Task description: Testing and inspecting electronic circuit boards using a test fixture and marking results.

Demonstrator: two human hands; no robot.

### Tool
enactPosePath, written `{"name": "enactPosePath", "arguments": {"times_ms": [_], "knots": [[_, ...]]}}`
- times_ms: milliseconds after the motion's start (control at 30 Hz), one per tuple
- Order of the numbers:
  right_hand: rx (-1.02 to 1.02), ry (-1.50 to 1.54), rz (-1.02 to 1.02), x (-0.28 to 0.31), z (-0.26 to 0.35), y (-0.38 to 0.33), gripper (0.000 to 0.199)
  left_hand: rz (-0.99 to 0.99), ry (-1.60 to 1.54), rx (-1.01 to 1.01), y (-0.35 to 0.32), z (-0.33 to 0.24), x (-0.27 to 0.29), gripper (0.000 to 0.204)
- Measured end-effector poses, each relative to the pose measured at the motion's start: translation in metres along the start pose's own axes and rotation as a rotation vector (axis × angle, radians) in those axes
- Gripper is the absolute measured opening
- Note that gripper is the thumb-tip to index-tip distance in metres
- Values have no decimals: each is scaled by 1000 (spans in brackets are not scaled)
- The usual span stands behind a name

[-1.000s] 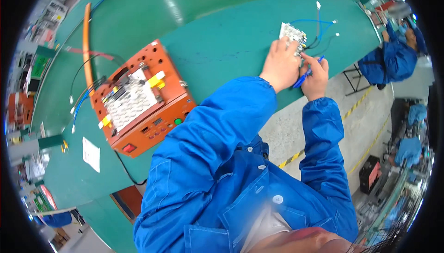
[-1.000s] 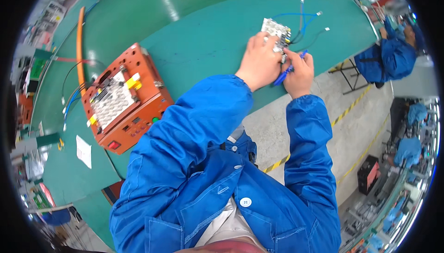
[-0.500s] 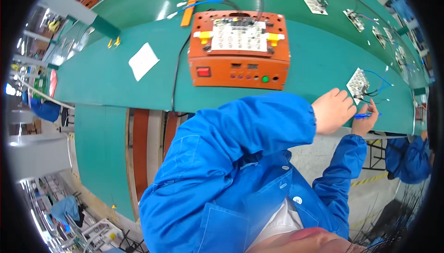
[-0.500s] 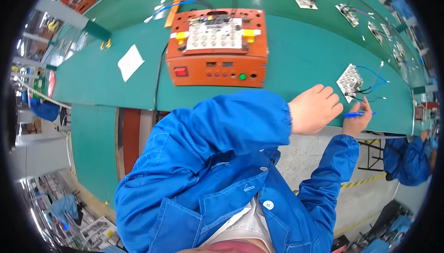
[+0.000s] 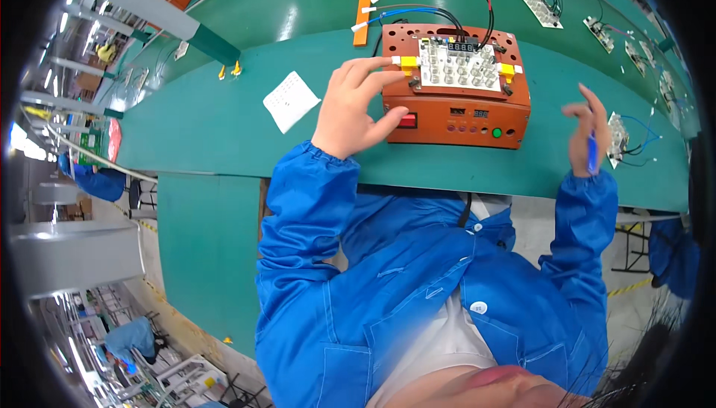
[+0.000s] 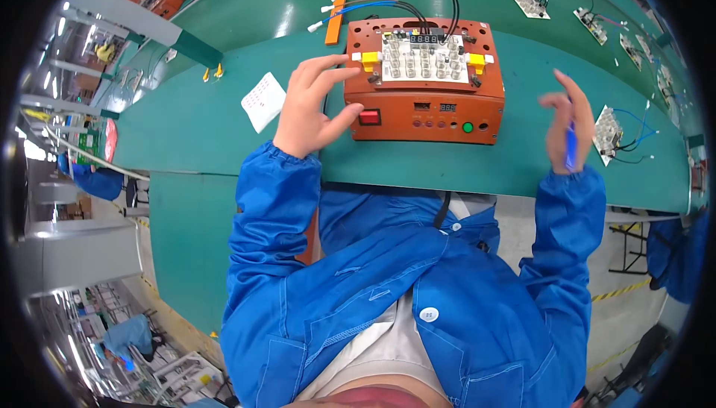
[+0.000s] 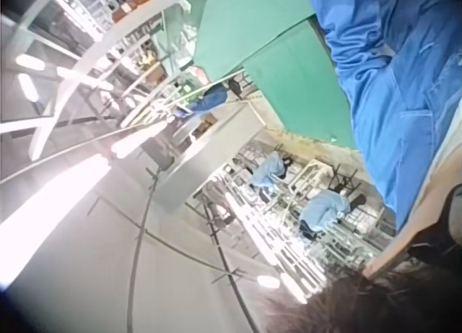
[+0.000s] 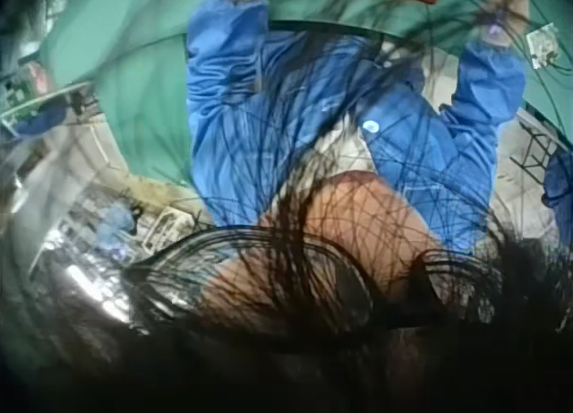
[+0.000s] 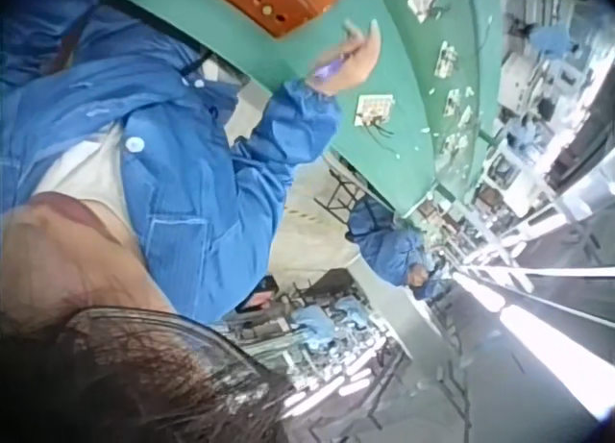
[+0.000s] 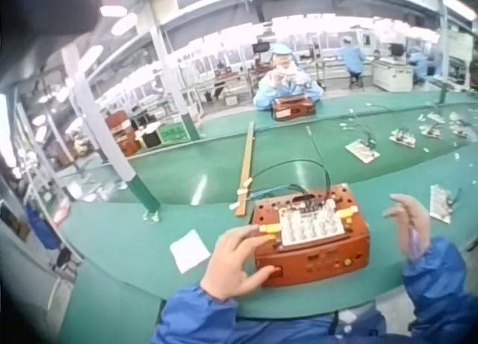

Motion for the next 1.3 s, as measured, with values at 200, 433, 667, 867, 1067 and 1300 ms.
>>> {"name": "enactPosePath", "arguments": {"times_ms": [200, 433, 667, 867, 1067, 1300], "knots": [[82, -52, -30, -86, 25, -10, 27, 72, -282, 91, -16, 35, -33, 86], [9, 1, 42, -96, 23, -17, 32, 27, -263, 127, -16, 52, -42, 89], [35, 148, 32, -89, 9, 39, 20, 20, -250, -96, 27, 44, -33, 66], [73, 308, 49, -105, -11, 80, 24, 36, -425, -159, 61, 48, -44, 56], [-23, 507, 231, -109, -4, 59, 25, 24, -504, -145, 43, 59, -46, 64], [143, 378, 231, -104, -5, 58, 30, 18, -561, -94, 40, 67, -55, 67]]}}
Point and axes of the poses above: each hand's wrist, its own y-axis towards the middle knuckle, its own x-axis out of the back of the hand, z = x × y, the point moved 1 cm from there along y, towards the middle knuckle, and after that the axes turned 8 degrees about -y, right-handed, at the moved point
